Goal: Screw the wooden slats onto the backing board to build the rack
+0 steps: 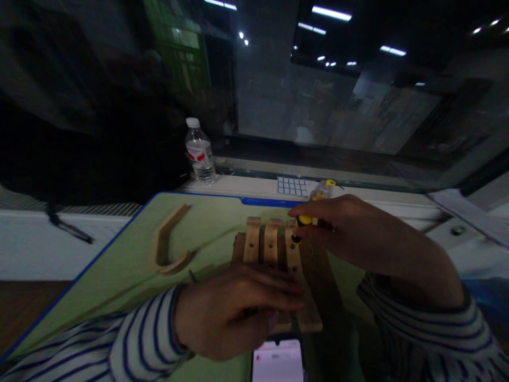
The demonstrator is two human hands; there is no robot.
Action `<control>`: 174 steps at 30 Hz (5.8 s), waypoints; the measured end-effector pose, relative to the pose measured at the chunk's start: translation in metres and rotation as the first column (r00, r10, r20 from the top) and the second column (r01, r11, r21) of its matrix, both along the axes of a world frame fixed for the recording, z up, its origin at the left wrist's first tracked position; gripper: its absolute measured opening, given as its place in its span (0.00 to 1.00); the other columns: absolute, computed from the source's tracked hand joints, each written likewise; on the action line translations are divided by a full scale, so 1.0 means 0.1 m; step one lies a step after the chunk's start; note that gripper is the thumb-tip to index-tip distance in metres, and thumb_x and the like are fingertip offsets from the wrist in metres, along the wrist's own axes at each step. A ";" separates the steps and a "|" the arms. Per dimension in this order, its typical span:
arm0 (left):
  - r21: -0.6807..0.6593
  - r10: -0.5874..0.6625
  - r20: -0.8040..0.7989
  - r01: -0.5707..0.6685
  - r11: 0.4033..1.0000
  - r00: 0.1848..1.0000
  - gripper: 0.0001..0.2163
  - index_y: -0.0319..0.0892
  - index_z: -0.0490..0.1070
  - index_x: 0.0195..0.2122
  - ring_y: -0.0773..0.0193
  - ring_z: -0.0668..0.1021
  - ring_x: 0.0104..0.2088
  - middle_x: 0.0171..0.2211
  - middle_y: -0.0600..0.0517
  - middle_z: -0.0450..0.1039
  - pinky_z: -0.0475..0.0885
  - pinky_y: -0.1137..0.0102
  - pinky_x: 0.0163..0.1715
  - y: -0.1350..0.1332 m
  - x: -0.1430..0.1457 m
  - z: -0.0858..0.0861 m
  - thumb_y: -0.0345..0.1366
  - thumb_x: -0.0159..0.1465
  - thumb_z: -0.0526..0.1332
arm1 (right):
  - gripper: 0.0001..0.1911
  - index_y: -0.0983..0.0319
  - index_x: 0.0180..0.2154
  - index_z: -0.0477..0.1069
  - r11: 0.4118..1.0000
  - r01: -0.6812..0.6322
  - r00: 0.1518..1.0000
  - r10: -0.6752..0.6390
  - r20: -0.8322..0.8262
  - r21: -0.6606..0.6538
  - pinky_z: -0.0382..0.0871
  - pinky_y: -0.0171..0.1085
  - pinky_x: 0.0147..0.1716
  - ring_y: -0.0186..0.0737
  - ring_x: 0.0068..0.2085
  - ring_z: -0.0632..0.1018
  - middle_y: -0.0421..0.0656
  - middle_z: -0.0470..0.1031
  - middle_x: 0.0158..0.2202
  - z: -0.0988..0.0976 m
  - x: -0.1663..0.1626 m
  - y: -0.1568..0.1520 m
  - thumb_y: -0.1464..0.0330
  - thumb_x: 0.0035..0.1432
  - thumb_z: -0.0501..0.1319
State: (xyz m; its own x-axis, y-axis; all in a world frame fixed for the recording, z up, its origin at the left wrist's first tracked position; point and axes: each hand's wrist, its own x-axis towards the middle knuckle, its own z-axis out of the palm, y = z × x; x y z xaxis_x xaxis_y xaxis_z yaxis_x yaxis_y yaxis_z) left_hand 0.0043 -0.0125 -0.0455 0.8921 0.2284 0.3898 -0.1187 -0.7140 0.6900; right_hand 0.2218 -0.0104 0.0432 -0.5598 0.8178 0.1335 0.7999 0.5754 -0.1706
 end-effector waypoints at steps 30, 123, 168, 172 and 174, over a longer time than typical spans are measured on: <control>0.004 -0.003 0.016 0.003 1.000 1.000 0.16 0.32 0.70 0.51 0.58 0.73 0.54 0.50 0.40 0.73 0.68 0.65 0.55 -0.01 0.02 0.05 0.27 0.65 0.51 | 0.22 0.62 0.57 0.64 0.987 -0.158 0.983 0.159 -0.090 0.018 0.63 0.38 0.54 0.36 0.54 0.72 0.44 0.72 0.55 0.00 0.03 0.00 0.74 0.61 0.53; 0.068 0.615 -0.175 -0.614 0.786 0.768 0.12 0.42 0.78 0.40 0.61 0.79 0.35 0.35 0.50 0.80 0.69 0.72 0.35 0.40 0.41 0.14 0.42 0.64 0.59 | 0.20 0.60 0.55 0.67 1.000 -0.007 1.000 0.007 -0.016 0.026 0.65 0.44 0.50 0.45 0.52 0.73 0.47 0.72 0.54 0.02 0.06 0.05 0.62 0.63 0.53; 0.098 0.606 -0.208 -0.600 0.794 0.768 0.12 0.42 0.77 0.40 0.61 0.78 0.33 0.34 0.50 0.79 0.66 0.73 0.31 0.42 0.37 0.13 0.42 0.65 0.57 | 0.12 0.59 0.44 0.72 0.998 0.010 1.000 -0.009 -0.021 0.057 0.66 0.40 0.46 0.43 0.46 0.76 0.46 0.76 0.48 -0.02 0.06 0.04 0.66 0.63 0.53; 0.078 0.598 -0.215 -0.597 0.799 0.772 0.12 0.42 0.77 0.41 0.62 0.77 0.33 0.33 0.51 0.78 0.65 0.73 0.31 0.42 0.37 0.13 0.41 0.65 0.57 | 0.12 0.59 0.44 0.72 0.997 0.037 0.999 -0.036 -0.016 0.067 0.67 0.41 0.44 0.44 0.45 0.77 0.46 0.77 0.47 -0.03 0.06 0.06 0.64 0.63 0.54; 0.065 0.577 -0.219 -0.579 0.813 0.787 0.11 0.42 0.76 0.41 0.63 0.76 0.32 0.33 0.52 0.78 0.64 0.73 0.30 0.41 0.37 0.14 0.40 0.66 0.56 | 0.12 0.59 0.43 0.72 0.997 0.050 0.999 -0.049 -0.013 0.061 0.67 0.40 0.43 0.43 0.44 0.77 0.45 0.77 0.46 -0.02 0.05 0.06 0.63 0.63 0.54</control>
State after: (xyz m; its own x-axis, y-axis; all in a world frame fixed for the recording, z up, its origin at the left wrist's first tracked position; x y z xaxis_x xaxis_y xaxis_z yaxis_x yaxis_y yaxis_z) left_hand 0.0412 0.0288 -0.0318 0.6537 0.7302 0.1987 0.4687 -0.5969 0.6512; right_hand 0.2267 -0.0043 0.0412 -0.5171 0.8345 0.1901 0.8258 0.5448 -0.1454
